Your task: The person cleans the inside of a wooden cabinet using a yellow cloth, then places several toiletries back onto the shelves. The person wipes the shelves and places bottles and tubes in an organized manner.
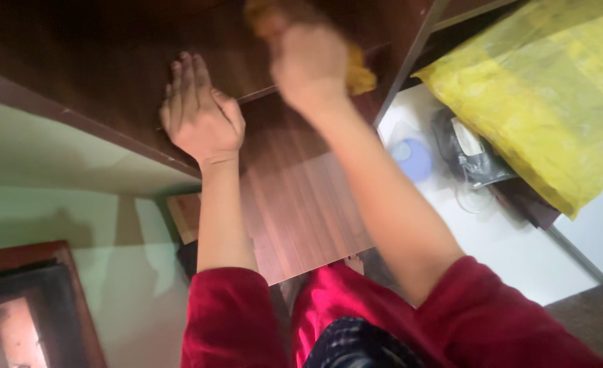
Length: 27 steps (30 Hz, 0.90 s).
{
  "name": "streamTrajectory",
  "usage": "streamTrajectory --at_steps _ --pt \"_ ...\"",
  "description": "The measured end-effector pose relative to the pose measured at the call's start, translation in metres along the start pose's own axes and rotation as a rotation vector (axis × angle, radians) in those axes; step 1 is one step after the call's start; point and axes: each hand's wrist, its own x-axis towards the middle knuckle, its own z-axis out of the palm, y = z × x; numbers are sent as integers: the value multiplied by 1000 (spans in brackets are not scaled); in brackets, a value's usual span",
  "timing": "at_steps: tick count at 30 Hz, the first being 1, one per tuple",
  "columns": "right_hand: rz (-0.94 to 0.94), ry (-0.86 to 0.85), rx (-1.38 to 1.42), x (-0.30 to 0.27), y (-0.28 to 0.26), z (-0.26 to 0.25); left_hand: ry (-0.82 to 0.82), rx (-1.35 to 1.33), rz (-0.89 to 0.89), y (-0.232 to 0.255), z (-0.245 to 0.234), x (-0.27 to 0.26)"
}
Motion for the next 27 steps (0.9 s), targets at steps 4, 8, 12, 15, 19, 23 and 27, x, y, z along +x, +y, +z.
streamTrajectory --at_steps 4,8,12,15,19,23,27 --pt "-459 362 243 -30 -53 11 4 -195 -48 -4 -7 -5" --pt "-651 376 314 -45 -42 8 -5 -218 -37 -4 -17 -20" --pt "-733 339 394 -68 0 7 -58 -341 -91 18 -33 -68" --pt "-634 334 497 -106 39 16 -283 -433 -202 37 -39 -113" --pt "-219 328 383 -141 80 54 -492 -386 -263 46 -18 -155" --pt "-57 167 94 -161 107 108 -550 -319 -270 44 6 -189" --pt "-25 116 -47 -158 125 157 -599 -264 -345 40 16 -209"
